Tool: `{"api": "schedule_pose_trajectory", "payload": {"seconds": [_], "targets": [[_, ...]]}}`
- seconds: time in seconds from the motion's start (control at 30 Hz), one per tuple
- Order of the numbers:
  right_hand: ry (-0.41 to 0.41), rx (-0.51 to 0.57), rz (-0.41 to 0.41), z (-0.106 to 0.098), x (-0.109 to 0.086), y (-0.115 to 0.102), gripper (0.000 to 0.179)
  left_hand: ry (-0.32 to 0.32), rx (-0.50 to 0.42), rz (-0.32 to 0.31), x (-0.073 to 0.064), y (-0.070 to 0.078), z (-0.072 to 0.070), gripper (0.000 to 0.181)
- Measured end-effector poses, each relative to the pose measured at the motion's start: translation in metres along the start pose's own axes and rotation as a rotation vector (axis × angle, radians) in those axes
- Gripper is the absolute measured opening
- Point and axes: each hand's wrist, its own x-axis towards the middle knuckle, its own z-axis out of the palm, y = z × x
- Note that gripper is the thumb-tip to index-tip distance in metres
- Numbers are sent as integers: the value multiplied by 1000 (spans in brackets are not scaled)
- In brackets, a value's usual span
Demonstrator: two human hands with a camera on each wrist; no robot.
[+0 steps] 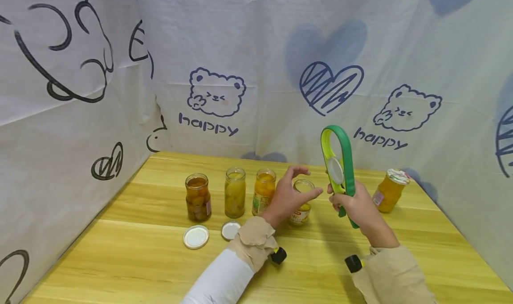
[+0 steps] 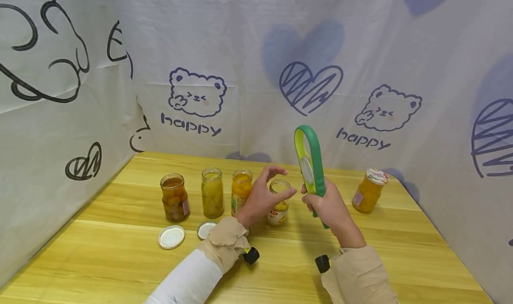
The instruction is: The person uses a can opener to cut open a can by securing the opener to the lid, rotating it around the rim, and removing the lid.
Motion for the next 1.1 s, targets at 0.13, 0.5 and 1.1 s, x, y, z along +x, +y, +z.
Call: {"api": "schedule_pose_trajectory", "payload": {"seconds": [0.13,0.5,1.1], "targets": [[-8,-3,-2,-1,0,0,47,56,64,109,0,9,2,57],[-45,-22,-36,1,-2,1,28,139,295,404,6,33,2,72],[-144,-7,-94,4,-2,0,4,140,610,764,8,51,-2,74]]}}
